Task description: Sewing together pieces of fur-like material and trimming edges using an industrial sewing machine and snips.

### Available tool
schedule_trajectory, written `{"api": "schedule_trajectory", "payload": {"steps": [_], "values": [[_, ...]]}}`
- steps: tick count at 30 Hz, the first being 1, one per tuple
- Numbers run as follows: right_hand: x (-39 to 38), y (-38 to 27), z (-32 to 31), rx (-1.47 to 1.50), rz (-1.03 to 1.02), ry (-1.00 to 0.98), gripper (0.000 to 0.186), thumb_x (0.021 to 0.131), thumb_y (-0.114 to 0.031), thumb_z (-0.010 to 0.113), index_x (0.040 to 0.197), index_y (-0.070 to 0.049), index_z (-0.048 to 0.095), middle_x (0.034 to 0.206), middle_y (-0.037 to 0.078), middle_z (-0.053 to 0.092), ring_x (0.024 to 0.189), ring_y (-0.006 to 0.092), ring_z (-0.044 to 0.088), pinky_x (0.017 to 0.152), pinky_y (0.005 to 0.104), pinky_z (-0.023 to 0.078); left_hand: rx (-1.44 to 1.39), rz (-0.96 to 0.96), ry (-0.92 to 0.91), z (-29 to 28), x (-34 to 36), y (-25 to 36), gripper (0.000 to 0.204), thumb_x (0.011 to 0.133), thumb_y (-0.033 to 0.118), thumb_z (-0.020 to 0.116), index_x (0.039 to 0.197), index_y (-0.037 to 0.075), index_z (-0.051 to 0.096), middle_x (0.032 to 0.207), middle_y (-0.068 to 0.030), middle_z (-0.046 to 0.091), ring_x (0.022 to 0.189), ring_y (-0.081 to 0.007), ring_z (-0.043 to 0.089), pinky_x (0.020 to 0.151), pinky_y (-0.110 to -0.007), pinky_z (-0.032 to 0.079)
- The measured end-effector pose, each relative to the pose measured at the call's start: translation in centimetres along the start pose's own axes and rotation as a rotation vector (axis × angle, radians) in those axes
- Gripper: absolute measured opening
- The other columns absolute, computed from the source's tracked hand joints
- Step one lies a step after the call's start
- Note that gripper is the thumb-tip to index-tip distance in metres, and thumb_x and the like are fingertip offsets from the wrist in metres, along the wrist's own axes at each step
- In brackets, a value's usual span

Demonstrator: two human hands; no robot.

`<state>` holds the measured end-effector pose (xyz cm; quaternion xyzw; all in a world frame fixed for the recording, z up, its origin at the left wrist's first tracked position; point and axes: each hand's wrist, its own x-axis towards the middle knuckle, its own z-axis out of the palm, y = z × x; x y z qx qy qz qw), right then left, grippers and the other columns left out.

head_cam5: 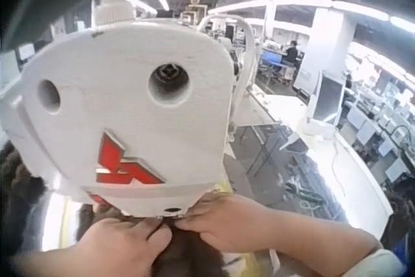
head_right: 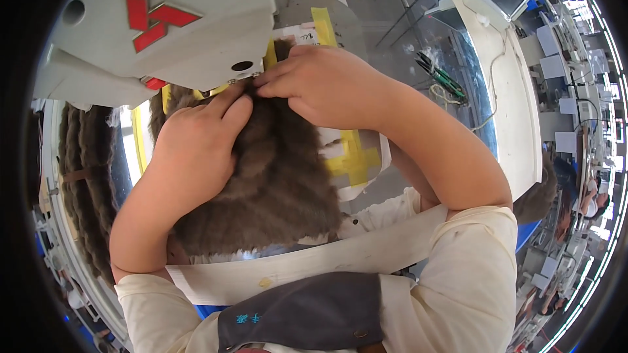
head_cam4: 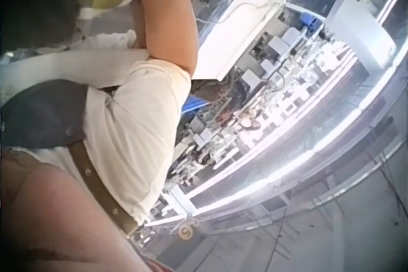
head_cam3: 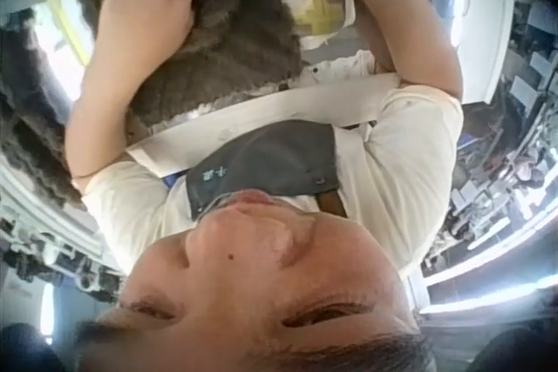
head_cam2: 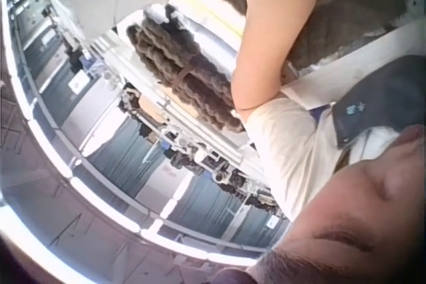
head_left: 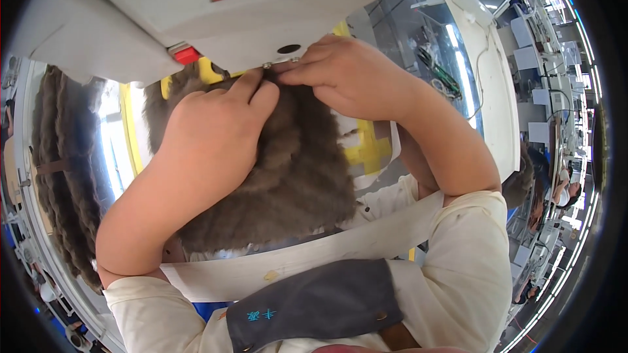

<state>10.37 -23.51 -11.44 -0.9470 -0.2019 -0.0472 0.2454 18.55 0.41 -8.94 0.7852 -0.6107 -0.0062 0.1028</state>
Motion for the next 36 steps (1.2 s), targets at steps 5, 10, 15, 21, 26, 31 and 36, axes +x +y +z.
{"api": "schedule_trajectory", "payload": {"steps": [5,10,15,21,26,31,36], "values": [[0.0,-0.3,0.1,0.066,-0.022,0.039,0.038,0.082,-0.003,0.055,0.113,-0.004,0.077,0.122,0.01,0.074,0.114,0.033,0.066,0.105,0.0439,0.05,-0.019,0.013,-0.058,-0.8,-0.3,0.3,0.043,0.075,0.004,0.068,0.116,-0.001,0.059,0.134,-0.0262,0.062,0.086,-0.0356,0.072,0.076,-0.042,0.058],[-0.4,0.0,0.2,0.068,-0.052,0.029,0.037,0.081,-0.003,0.056,0.112,-0.004,0.077,0.12,0.012,0.075,0.111,0.0348,0.068,0.099,0.0437,0.054,-0.025,-0.003,-0.145,-1.8,0.0,1.0,0.044,0.074,0.007,0.071,0.115,-0.001,0.058,0.133,-0.0245,0.062,0.086,-0.0367,0.071,0.076,-0.043,0.058],[-0.6,0.0,0.3,0.084,-0.05,0.012,0.034,0.081,-0.005,0.057,0.108,-0.004,0.078,0.116,0.011,0.075,0.108,0.0341,0.069,0.094,0.0447,0.055,-0.065,-0.03,-0.238,-2.6,0.2,1.6,0.044,0.073,0.009,0.072,0.114,0.0,0.058,0.133,-0.0217,0.062,0.086,-0.038,0.07,0.075,-0.045,0.058],[-0.9,-1.0,-0.1,0.067,-0.027,-0.046,0.03,0.082,-0.007,0.058,0.103,-0.005,0.08,0.109,0.009,0.076,0.103,0.0335,0.069,0.09,0.0453,0.056,-0.071,-0.013,-0.286,-3.3,0.1,2.2,0.051,0.071,0.012,0.077,0.117,0.002,0.058,0.133,-0.0196,0.062,0.087,-0.0381,0.07,0.075,-0.045,0.057],[-1.1,-1.1,-0.7,0.044,0.019,-0.064,0.028,0.083,-0.007,0.058,0.1,-0.007,0.08,0.104,0.008,0.077,0.099,0.034,0.07,0.086,0.0456,0.057,-0.156,-0.039,-0.339,-3.0,0.4,2.2,0.065,0.066,0.01,0.08,0.126,0.002,0.057,0.142,-0.0158,0.058,0.095,-0.0405,0.068,0.08,-0.047,0.056],[-1.6,-0.6,-0.7,0.049,0.011,-0.067,0.025,0.082,-0.009,0.061,0.098,-0.007,0.08,0.102,0.007,0.077,0.097,0.0334,0.071,0.083,0.0463,0.058,-0.107,0.014,-0.291,-2.5,0.7,2.5,0.058,0.07,0.016,0.081,0.12,0.002,0.056,0.134,-0.0184,0.06,0.087,-0.0369,0.07,0.075,-0.044,0.057],[-1.7,-0.5,-0.6,0.056,0.004,-0.082,0.027,0.082,-0.008,0.061,0.102,-0.008,0.079,0.11,0.006,0.077,0.101,0.0324,0.07,0.086,0.0453,0.057,-0.095,0.022,-0.298,-2.9,0.5,2.2,0.058,0.07,0.017,0.081,0.12,0.002,0.057,0.134,-0.0189,0.06,0.085,-0.0359,0.07,0.075,-0.044,0.057]]}}
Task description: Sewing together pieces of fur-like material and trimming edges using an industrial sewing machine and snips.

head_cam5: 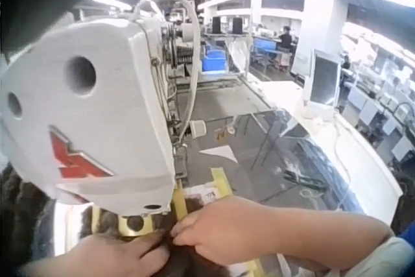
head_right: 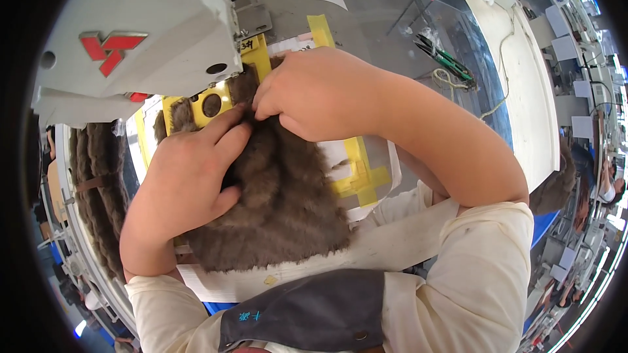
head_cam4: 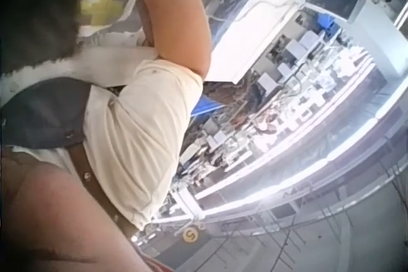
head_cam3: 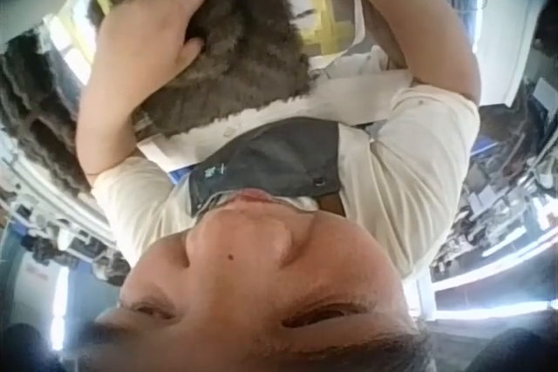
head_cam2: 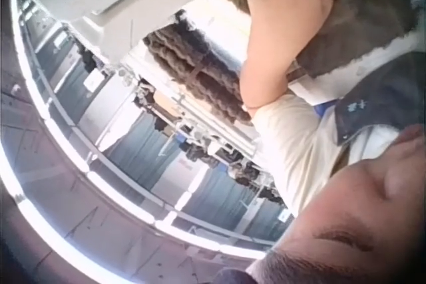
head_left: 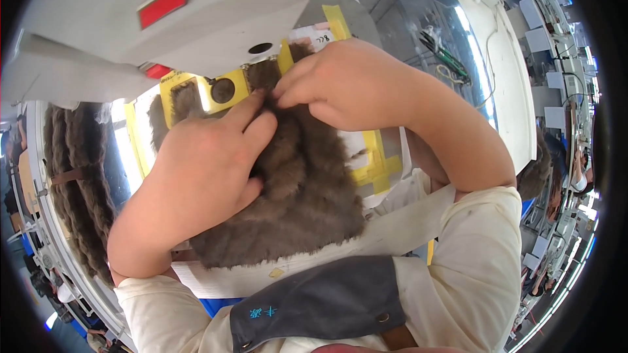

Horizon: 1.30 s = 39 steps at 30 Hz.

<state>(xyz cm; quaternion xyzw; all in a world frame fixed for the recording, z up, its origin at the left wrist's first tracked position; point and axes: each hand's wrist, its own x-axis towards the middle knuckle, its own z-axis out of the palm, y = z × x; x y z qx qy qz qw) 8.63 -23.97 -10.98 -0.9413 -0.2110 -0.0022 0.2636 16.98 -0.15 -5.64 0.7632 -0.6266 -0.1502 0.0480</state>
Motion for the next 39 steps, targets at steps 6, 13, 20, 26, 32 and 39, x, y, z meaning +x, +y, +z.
{"api": "schedule_trajectory", "payload": {"steps": [6,13,20,26,32,39], "values": [[0.7,-0.6,-0.6,-0.025,0.006,-0.052,0.032,0.081,-0.008,0.061,0.109,-0.008,0.078,0.119,0.005,0.075,0.106,0.0298,0.07,0.09,0.0435,0.057,0.019,0.079,0.098,0.7,-0.9,-1.0,0.06,0.071,0.019,0.081,0.122,-0.002,0.058,0.134,-0.0246,0.06,0.08,-0.0325,0.072,0.072,-0.039,0.059],[0.7,-1.5,-1.1,0.002,0.104,-0.069,0.031,0.081,-0.004,0.062,0.108,-0.005,0.076,0.115,0.01,0.076,0.102,0.0337,0.071,0.09,0.0422,0.058,0.02,0.087,0.069,2.3,-0.7,-1.4,0.065,0.074,0.024,0.083,0.126,-0.003,0.054,0.138,-0.024,0.058,0.092,-0.0355,0.072,0.079,-0.042,0.058],[-0.5,-2.8,-1.6,-0.159,0.237,-0.102,0.026,0.086,-0.01,0.06,0.103,-0.005,0.078,0.115,0.008,0.076,0.103,0.0315,0.071,0.09,0.0437,0.058,0.041,0.103,0.232,4.9,0.1,-0.7,0.045,0.088,0.032,0.074,0.118,0.0,0.061,0.118,-0.0169,0.066,0.091,-0.0295,0.071,0.083,-0.041,0.053],[-4.7,-3.1,-1.6,-0.23,0.392,0.056,0.024,0.086,-0.01,0.06,0.101,-0.003,0.077,0.114,0.011,0.075,0.101,0.034,0.07,0.089,0.0421,0.058,-0.097,0.301,0.412,5.2,0.1,0.3,0.031,0.09,0.04,0.074,0.089,0.01,0.066,0.087,-0.0053,0.061,0.091,-0.026,0.063,0.095,-0.041,0.045],[-9.8,-3.2,0.0,0.227,0.883,0.515,0.046,0.091,0.0,0.064,0.136,-0.006,0.063,0.134,0.009,0.059,0.107,0.019,0.064,0.083,0.0289,0.055,-0.007,0.488,0.506,7.7,1.0,0.3,0.018,0.089,0.026,0.07,0.092,0.01,0.063,0.089,-0.005,0.058,0.101,-0.0251,0.059,0.11,-0.047,0.04],[-11.5,-6.1,0.5,1.378,1.0,0.722,0.044,0.095,-0.002,0.063,0.138,0.003,0.057,0.128,0.013,0.067,0.109,0.0196,0.068,0.09,0.0318,0.056,-0.18,0.629,0.608,7.9,1.6,1.1,0.009,0.085,0.012,0.061,0.083,0.006,0.055,0.084,-0.0096,0.054,0.086,-0.0281,0.057,0.092,-0.04,0.046]]}}
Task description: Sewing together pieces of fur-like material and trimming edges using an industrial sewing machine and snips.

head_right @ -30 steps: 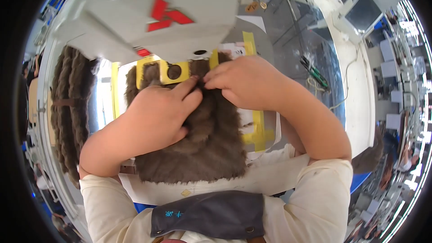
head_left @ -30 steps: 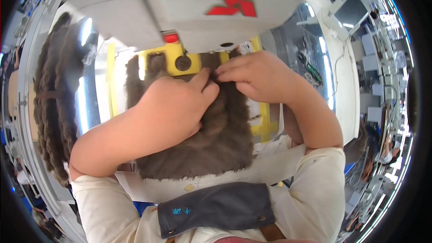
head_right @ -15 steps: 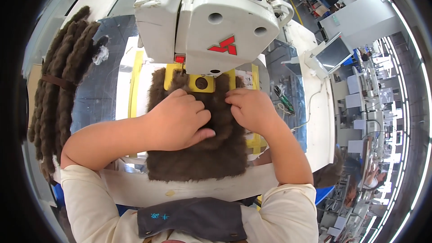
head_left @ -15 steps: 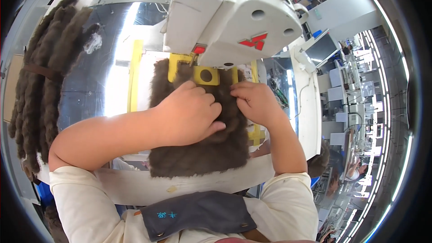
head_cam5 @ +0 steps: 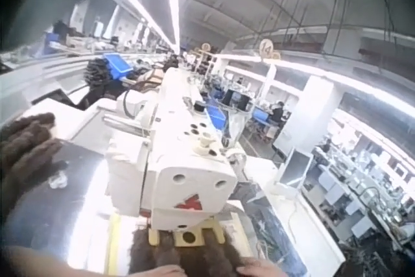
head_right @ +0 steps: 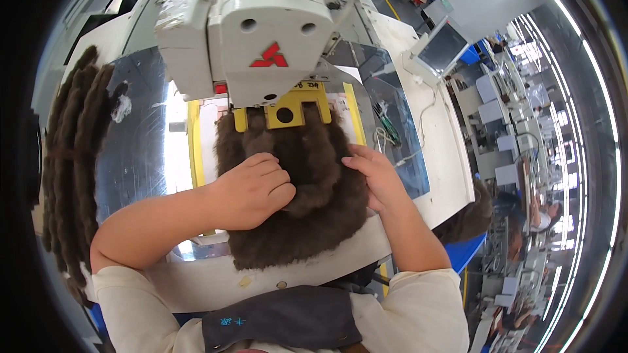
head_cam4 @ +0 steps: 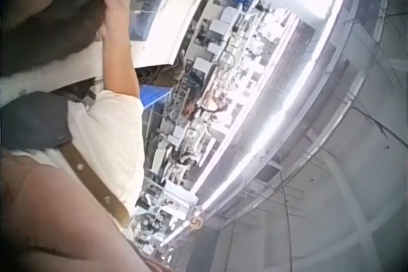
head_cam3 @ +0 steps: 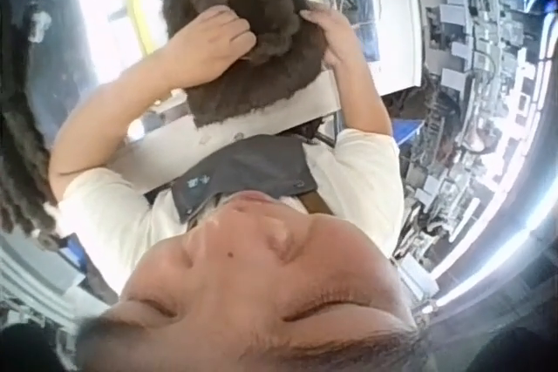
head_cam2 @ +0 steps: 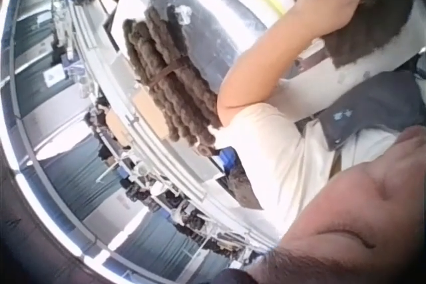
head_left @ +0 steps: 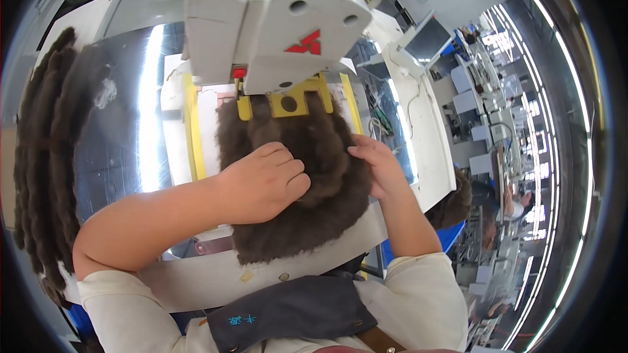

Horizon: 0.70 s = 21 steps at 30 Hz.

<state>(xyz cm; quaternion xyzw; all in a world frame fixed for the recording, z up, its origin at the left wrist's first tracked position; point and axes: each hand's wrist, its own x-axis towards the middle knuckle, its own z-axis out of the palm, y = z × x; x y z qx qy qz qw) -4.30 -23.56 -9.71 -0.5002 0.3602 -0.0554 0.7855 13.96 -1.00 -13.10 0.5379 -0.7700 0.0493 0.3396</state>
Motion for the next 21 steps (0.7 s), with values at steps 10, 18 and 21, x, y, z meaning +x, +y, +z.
{"api": "schedule_trajectory", "payload": {"steps": [10,18,21], "values": [[-4.0,6.2,-1.2,-0.754,-0.474,-0.013,0.024,0.09,-0.007,0.063,0.113,-0.001,0.067,0.103,0.017,0.073,0.097,0.0274,0.07,0.086,0.0389,0.053,-0.136,0.26,-0.104,-0.8,1.3,3.3,0.019,0.073,0.022,0.066,0.084,0.009,0.059,0.079,-0.0055,0.05,0.074,-0.0244,0.054,0.072,-0.037,0.045],[-9.1,2.1,-3.9,-0.944,-0.591,0.18,0.022,0.096,-0.004,0.06,0.116,-0.001,0.066,0.1,0.013,0.072,0.093,0.0146,0.063,0.086,0.0358,0.052,-0.022,0.311,-0.165,-0.5,0.8,5.1,0.036,0.084,0.035,0.075,0.108,0.009,0.068,0.105,-0.0113,0.062,0.094,-0.031,0.06,0.088,-0.049,0.047],[-12.3,-0.6,-6.1,-0.677,-0.716,0.21,0.026,0.096,-0.004,0.06,0.121,-0.001,0.068,0.1,0.006,0.074,0.089,0.0124,0.06,0.081,0.035,0.052,0.021,0.155,-0.09,0.3,0.3,4.5,0.053,0.091,0.047,0.071,0.124,0.006,0.063,0.114,-0.0177,0.059,0.1,-0.0383,0.059,0.089,-0.052,0.046]]}}
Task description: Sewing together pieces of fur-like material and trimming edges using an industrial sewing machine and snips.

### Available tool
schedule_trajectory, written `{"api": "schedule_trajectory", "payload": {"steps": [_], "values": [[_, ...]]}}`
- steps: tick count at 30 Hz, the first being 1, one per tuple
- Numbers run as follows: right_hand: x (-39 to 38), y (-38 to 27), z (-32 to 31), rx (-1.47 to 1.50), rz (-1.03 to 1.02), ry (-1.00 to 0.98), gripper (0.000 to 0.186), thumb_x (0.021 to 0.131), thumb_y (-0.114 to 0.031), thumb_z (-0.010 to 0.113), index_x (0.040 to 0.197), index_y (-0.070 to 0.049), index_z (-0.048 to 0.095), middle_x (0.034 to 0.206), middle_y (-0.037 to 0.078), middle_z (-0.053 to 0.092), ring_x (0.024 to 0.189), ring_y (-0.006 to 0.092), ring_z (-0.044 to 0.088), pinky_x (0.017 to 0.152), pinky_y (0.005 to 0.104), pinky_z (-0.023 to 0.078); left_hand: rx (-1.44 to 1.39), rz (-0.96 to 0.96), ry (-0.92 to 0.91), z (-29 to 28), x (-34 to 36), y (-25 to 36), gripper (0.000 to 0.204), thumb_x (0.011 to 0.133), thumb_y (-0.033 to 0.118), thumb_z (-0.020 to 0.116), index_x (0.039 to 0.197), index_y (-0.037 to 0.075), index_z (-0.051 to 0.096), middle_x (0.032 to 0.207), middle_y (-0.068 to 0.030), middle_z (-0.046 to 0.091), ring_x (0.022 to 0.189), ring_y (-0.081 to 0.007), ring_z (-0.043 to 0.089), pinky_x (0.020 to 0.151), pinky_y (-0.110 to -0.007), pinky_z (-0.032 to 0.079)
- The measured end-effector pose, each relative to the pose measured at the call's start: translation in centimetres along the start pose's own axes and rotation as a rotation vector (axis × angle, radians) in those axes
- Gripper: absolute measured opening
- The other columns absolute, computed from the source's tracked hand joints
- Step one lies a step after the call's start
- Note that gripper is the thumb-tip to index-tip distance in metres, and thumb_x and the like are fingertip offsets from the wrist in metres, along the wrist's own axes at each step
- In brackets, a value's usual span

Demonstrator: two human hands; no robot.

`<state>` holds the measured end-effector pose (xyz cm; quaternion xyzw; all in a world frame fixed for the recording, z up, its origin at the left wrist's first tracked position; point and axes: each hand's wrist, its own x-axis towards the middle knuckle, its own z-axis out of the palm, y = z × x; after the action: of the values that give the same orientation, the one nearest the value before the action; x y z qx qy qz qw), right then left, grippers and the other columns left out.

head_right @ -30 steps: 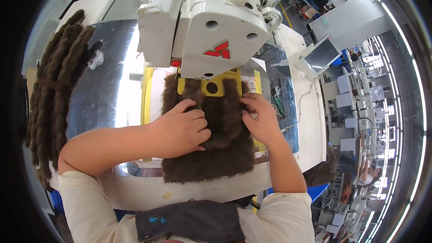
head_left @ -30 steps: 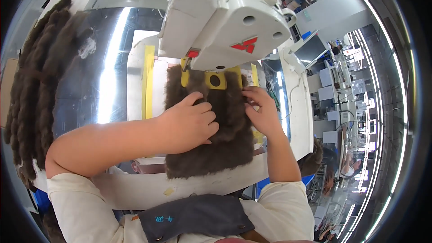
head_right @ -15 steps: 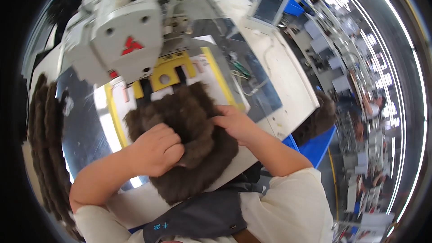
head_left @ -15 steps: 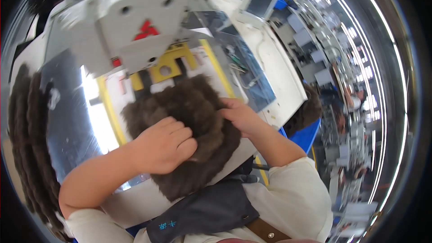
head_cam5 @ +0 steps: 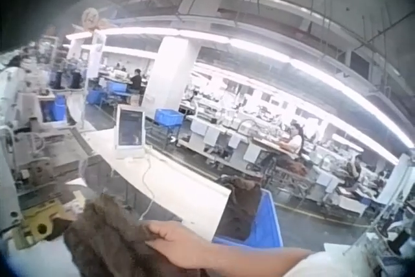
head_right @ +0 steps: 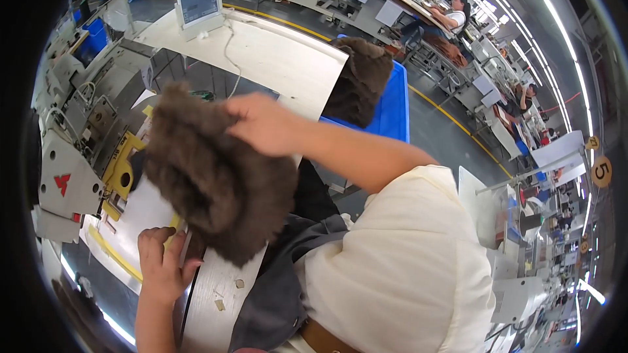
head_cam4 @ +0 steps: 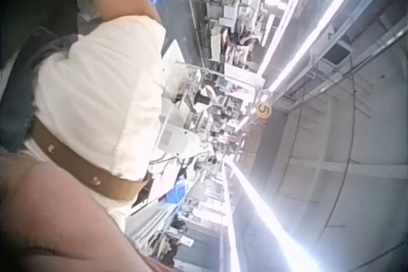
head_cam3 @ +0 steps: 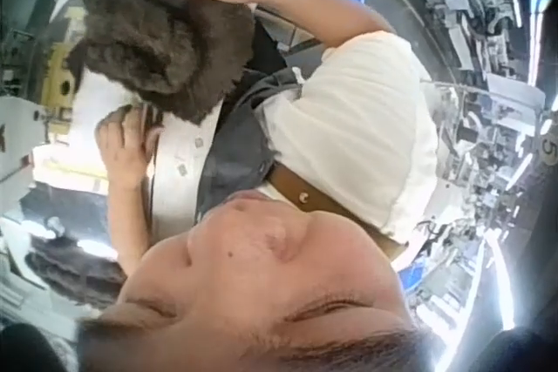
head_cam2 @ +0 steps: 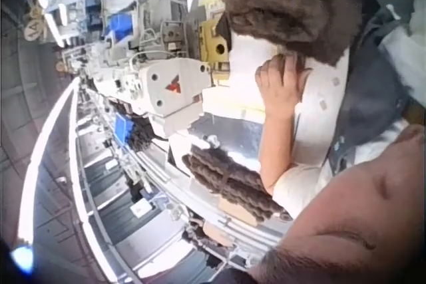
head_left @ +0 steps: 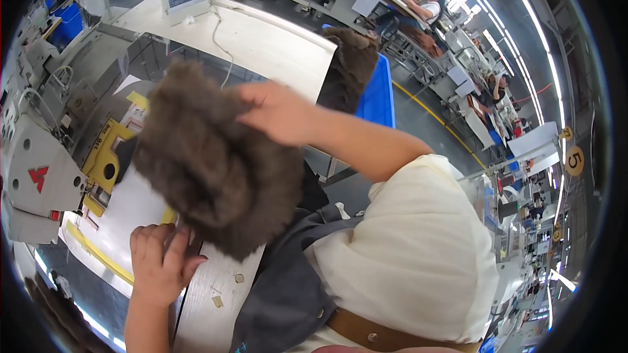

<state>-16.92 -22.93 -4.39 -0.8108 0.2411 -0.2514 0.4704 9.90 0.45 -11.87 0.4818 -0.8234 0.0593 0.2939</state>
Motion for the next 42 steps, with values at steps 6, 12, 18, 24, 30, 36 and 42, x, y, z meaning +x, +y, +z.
{"api": "schedule_trajectory", "payload": {"steps": [6,12,18,24,30,36,42], "values": [[-2.9,-0.5,-13.7,-0.11,0.189,0.332,0.041,0.099,-0.003,0.058,0.14,-0.002,0.062,0.126,0.004,0.072,0.11,0.0115,0.065,0.098,0.028,0.051,0.06,-0.116,-0.125,0.4,0.4,-0.4,0.056,0.091,0.047,0.07,0.125,0.003,0.062,0.118,-0.02,0.06,0.104,-0.0399,0.059,0.092,-0.052,0.046],[-9.1,2.0,-27.3,-0.404,0.217,0.565,0.036,0.099,0.0,0.054,0.133,-0.001,0.065,0.12,0.004,0.073,0.106,0.013,0.067,0.094,0.0293,0.052,0.06,-0.212,-0.18,0.6,0.2,-0.8,0.058,0.089,0.045,0.073,0.126,0.002,0.062,0.123,-0.0202,0.06,0.11,-0.0416,0.056,0.098,-0.053,0.045],[-14.0,4.4,-33.1,-0.831,0.323,0.392,0.035,0.09,-0.003,0.061,0.125,-0.003,0.068,0.107,0.011,0.075,0.102,0.0202,0.069,0.094,0.0342,0.051,0.077,-0.278,-0.223,0.9,-0.2,-1.6,0.058,0.09,0.042,0.073,0.129,0.001,0.061,0.126,-0.0211,0.059,0.115,-0.0422,0.054,0.102,-0.053,0.043],[-15.0,8.0,-33.7,-0.712,0.526,0.024,0.035,0.091,0.003,0.058,0.124,0.001,0.069,0.11,0.003,0.075,0.105,0.0122,0.065,0.097,0.0325,0.05,0.022,-0.381,-0.264,1.3,-0.3,-2.2,0.049,0.094,0.032,0.067,0.131,0.0,0.06,0.128,-0.0227,0.057,0.119,-0.0433,0.053,0.105,-0.052,0.042],[-14.6,15.3,-32.4,-0.457,0.68,-0.199,0.032,0.09,-0.006,0.065,0.121,0.0,0.071,0.11,0.005,0.076,0.106,0.0154,0.068,0.095,0.0333,0.052,0.046,-0.407,-0.264,1.5,0.0,-1.9,0.049,0.091,0.03,0.071,0.129,0.001,0.062,0.125,-0.0211,0.058,0.116,-0.042,0.053,0.104,-0.051,0.041],[-16.8,28.6,-30.6,-0.934,0.781,-0.029,0.043,0.088,-0.036,0.077,0.119,-0.007,0.075,0.111,0.017,0.077,0.106,0.0349,0.072,0.094,0.0435,0.056,0.055,-0.411,-0.248,2.2,0.3,-2.7,0.049,0.088,0.029,0.073,0.127,0.001,0.063,0.123,-0.0205,0.059,0.115,-0.0416,0.053,0.103,-0.051,0.041],[-17.5,32.8,-26.0,-0.838,0.862,-0.216,0.038,0.087,-0.036,0.075,0.111,-0.007,0.078,0.106,0.02,0.076,0.099,0.0376,0.073,0.091,0.0446,0.057,0.066,-0.436,-0.216,1.3,0.5,-1.8,0.048,0.086,0.029,0.075,0.124,0.002,0.065,0.12,-0.0193,0.06,0.111,-0.0412,0.055,0.1,-0.051,0.042]]}}
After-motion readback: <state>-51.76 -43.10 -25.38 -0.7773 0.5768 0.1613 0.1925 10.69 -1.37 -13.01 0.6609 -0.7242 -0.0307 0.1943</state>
